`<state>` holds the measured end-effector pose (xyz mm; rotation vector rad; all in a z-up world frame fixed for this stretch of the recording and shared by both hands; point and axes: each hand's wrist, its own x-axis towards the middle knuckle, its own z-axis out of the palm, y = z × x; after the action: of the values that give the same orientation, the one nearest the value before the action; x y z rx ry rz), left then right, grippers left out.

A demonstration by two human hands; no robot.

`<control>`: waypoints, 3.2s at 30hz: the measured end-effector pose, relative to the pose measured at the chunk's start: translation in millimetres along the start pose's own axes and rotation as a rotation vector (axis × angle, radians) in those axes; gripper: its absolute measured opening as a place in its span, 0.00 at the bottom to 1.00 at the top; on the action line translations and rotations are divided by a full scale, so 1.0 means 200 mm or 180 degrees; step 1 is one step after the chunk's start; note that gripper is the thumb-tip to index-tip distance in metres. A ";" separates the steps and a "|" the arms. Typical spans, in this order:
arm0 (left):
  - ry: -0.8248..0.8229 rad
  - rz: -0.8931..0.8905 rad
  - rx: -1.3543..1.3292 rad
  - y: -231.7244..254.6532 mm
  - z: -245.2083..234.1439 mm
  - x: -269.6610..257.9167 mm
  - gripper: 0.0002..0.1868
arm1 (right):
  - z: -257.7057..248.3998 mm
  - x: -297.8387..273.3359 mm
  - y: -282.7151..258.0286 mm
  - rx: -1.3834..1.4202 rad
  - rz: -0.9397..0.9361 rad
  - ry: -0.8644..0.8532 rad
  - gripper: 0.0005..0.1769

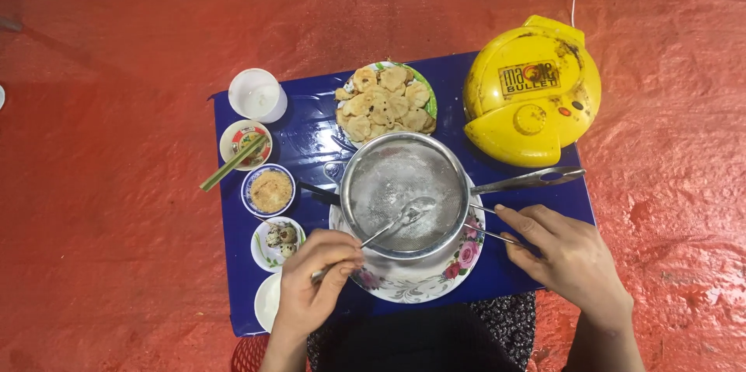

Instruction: Mixing and straining ingredients in a bowl to prepare food.

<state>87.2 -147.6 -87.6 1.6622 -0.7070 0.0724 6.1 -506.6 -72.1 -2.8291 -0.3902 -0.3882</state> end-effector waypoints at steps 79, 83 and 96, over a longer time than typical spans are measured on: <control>0.1092 -0.1407 0.1604 0.21 -0.55 -0.59 0.16 | 0.03 -0.14 0.09 0.0778 0.0886 -0.0146 0.24; 0.1182 -0.1493 0.1341 0.18 -0.54 -0.60 0.18 | 0.03 -0.14 0.09 0.0719 0.0824 -0.0186 0.25; 0.2431 -0.1643 0.0474 0.16 -0.60 -0.65 0.18 | 0.05 -0.16 0.10 0.0287 0.0673 0.0005 0.24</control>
<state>6.7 13.6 -87.0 1.7337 0.3112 0.3728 -16.0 -529.0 -94.2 -2.7458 -0.1031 -0.3203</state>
